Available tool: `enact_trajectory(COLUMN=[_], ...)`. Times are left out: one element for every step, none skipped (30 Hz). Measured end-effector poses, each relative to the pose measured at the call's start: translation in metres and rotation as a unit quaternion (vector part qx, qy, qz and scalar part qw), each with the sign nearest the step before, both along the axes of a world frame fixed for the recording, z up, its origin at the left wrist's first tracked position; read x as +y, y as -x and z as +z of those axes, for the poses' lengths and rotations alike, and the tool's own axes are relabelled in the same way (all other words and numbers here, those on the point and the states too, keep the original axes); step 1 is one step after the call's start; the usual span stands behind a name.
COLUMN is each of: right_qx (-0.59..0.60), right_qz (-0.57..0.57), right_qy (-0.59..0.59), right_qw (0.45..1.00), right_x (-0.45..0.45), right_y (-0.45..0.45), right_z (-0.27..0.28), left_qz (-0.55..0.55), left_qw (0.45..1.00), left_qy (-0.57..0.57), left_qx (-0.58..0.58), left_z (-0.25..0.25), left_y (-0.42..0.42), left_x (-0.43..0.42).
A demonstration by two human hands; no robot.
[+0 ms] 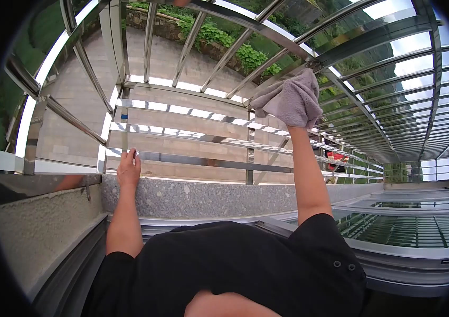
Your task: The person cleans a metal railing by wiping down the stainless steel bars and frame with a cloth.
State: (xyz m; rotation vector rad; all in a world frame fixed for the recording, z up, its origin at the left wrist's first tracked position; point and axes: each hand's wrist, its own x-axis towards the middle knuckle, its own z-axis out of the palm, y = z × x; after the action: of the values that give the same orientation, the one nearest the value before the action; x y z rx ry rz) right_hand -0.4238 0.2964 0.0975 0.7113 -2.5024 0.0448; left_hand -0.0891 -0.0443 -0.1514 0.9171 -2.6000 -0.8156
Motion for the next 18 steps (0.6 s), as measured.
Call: enact_trajectory(right_qx=[0.006, 0.003, -0.005, -0.009, -0.014, -0.018, 0.089, 0.064, 0.039, 0.015, 0.022, 0.031, 0.042, 0.050, 0.075, 0.062, 0.048, 0.034], right_qz=[-0.004, 0.001, 0.019, 0.062, 0.105, 0.147, 0.137, 0.109, 0.081, 0.052, 0.069, 0.086, 0.102, 0.118, 0.125, 0.115, 0.105, 0.094], right_qy=[-0.046, -0.083, -0.096, -0.079, -0.061, -0.043, -0.118, -0.140, -0.161, -0.180, -0.180, -0.180, -0.181, -0.181, -0.248, -0.301, -0.351, -0.400], right_qw=[0.999, 0.997, 0.995, 0.995, 0.993, 0.988, 0.979, 0.982, 0.983, 0.982, 0.981, 0.979, 0.977, 0.975, 0.958, 0.945, 0.929, 0.911], right_x=[-0.002, -0.004, -0.004, -0.002, 0.001, 0.004, 0.004, -0.004, -0.014, -0.021, -0.021, -0.019, -0.019, -0.019, -0.023, -0.032, -0.040, -0.043], right_y=[0.004, 0.006, 0.008, 0.011, 0.019, 0.026, 0.032, 0.032, 0.036, 0.039, 0.044, 0.049, 0.054, 0.056, 0.060, 0.058, 0.054, 0.053], right_z=[0.001, 0.001, 0.000, -0.002, -0.005, -0.007, -0.004, 0.010, 0.030, 0.042, 0.043, 0.044, 0.046, 0.048, 0.049, 0.056, 0.062, 0.063], left_qz=[-0.002, -0.001, -0.001, 0.000, 0.002, 0.003, 0.005, 0.003, 0.002, 0.000, -0.004, -0.007, -0.011, -0.012, -0.011, -0.009, -0.010, -0.011], left_qw=[1.000, 1.000, 1.000, 1.000, 1.000, 1.000, 1.000, 1.000, 0.999, 0.999, 0.999, 0.999, 1.000, 0.999, 0.999, 0.999, 0.999, 0.999], left_qy=[0.001, 0.000, -0.001, -0.002, 0.000, 0.001, 0.002, -0.005, -0.010, -0.015, -0.007, 0.000, 0.006, 0.001, -0.004, -0.008, -0.005, -0.002], left_qx=[-0.002, -0.003, -0.005, -0.005, -0.011, -0.016, -0.020, -0.030, -0.039, -0.048, -0.041, -0.033, -0.024, -0.030, -0.036, -0.042, -0.043, -0.045], left_z=[0.000, 0.000, 0.000, 0.001, 0.003, 0.004, 0.005, 0.006, 0.007, 0.008, 0.009, 0.009, 0.010, 0.011, 0.014, 0.015, 0.014, 0.012], left_y=[0.000, 0.000, 0.000, 0.000, 0.001, 0.002, 0.002, 0.002, 0.003, 0.003, 0.003, 0.002, 0.003, 0.004, 0.004, 0.004, 0.003, 0.002], left_x=[0.000, 0.001, 0.001, 0.001, 0.002, 0.002, 0.003, 0.003, 0.003, 0.002, 0.002, 0.003, 0.003, 0.004, 0.004, 0.004, 0.004, 0.004])
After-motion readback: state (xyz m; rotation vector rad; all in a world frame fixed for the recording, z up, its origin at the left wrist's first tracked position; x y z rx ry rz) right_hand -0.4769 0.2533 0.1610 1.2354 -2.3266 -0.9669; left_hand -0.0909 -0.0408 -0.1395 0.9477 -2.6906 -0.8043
